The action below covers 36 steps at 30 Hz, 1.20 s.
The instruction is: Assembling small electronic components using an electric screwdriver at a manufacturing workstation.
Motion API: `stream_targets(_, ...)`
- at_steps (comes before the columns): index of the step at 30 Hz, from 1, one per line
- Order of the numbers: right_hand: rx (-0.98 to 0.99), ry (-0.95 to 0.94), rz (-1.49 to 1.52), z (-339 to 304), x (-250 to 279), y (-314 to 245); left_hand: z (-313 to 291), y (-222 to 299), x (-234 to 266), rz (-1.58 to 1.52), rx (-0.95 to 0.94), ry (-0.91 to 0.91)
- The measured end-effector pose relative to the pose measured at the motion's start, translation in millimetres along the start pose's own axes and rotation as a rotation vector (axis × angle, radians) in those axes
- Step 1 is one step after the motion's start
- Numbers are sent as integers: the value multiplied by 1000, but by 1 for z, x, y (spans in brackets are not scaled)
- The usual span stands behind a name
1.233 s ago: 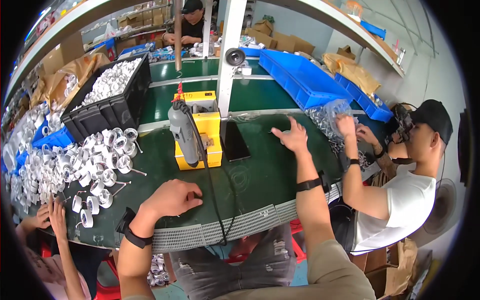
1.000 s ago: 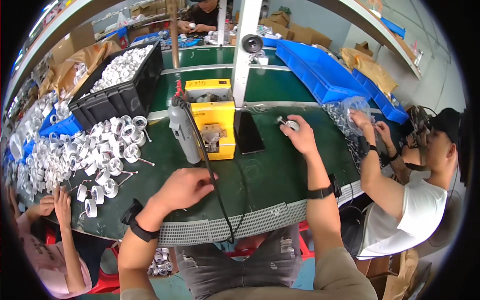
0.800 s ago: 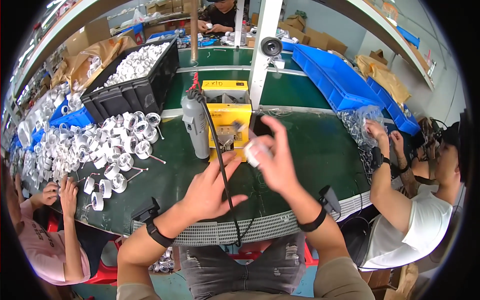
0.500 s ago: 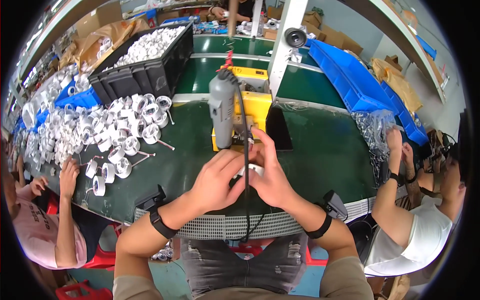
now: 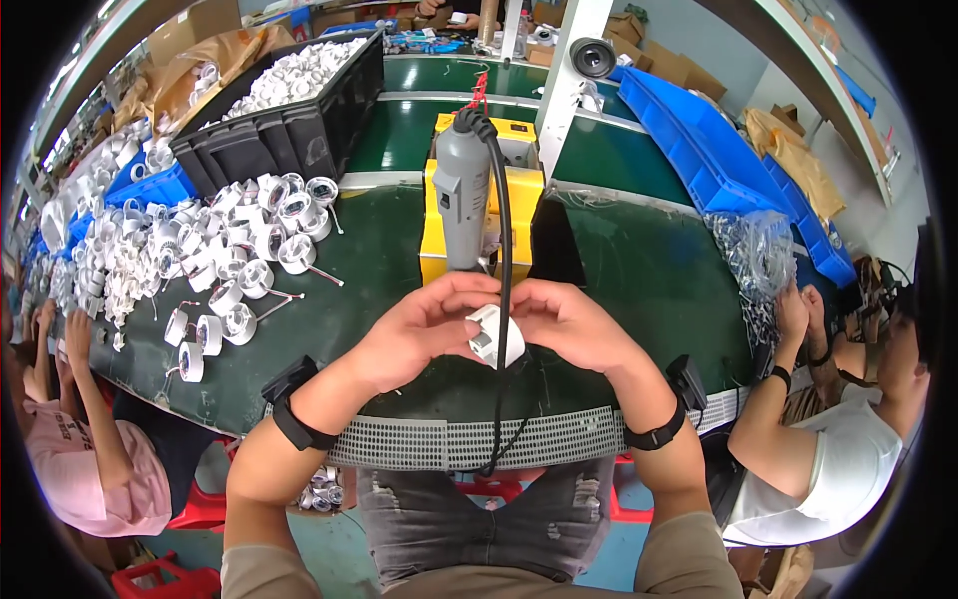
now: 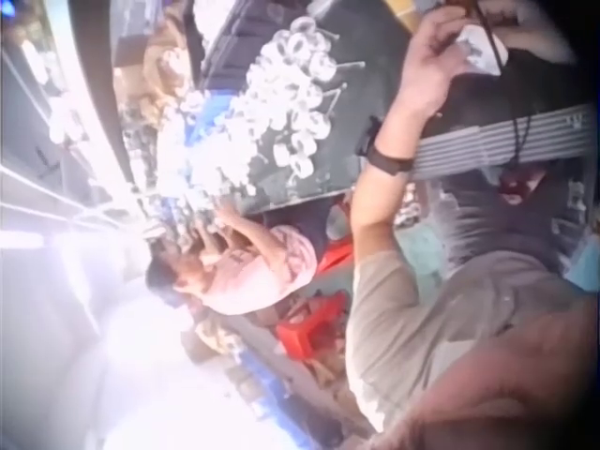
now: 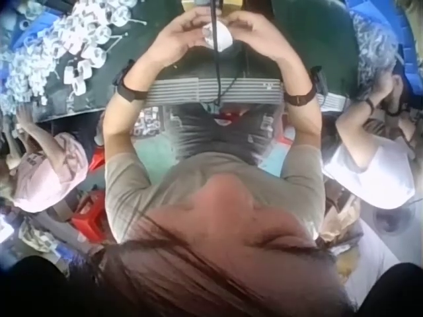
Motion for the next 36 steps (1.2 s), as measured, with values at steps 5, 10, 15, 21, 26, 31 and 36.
stream_targets(5, 165, 211, 52, 6, 3, 4, 3, -6, 8, -59, 15, -58)
stream_targets(10, 136, 66, 64, 6, -3, -4, 0, -3, 8, -123, 57, -28)
stream_targets(15, 115, 193, 125, 3, 10, -2, 2, -2, 9, -140, 77, 27)
stream_targets(21, 315, 127, -38, -1, 0, -8, 4, -7, 2, -333, 74, -12)
stream_targets(26, 377, 139, -11, -5, -2, -13, 3, -6, 0, -258, 6, 30)
stream_targets(31, 499, 231, -257, -10, -6, -22, 4, -3, -5, -271, 30, -22)
stream_targets(36, 603, 303, -498, -17, -16, -37, 2, -10, 1, -304, 41, 8)
Point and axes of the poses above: each hand's wrist, its own z-axis towards the middle knuckle, its own x-axis out of the back of the hand, y = z × x, the point moved 6 cm from there along z, towards the middle knuckle, and after that the axes turned 8 degrees about -x, right-handed, at the moved point
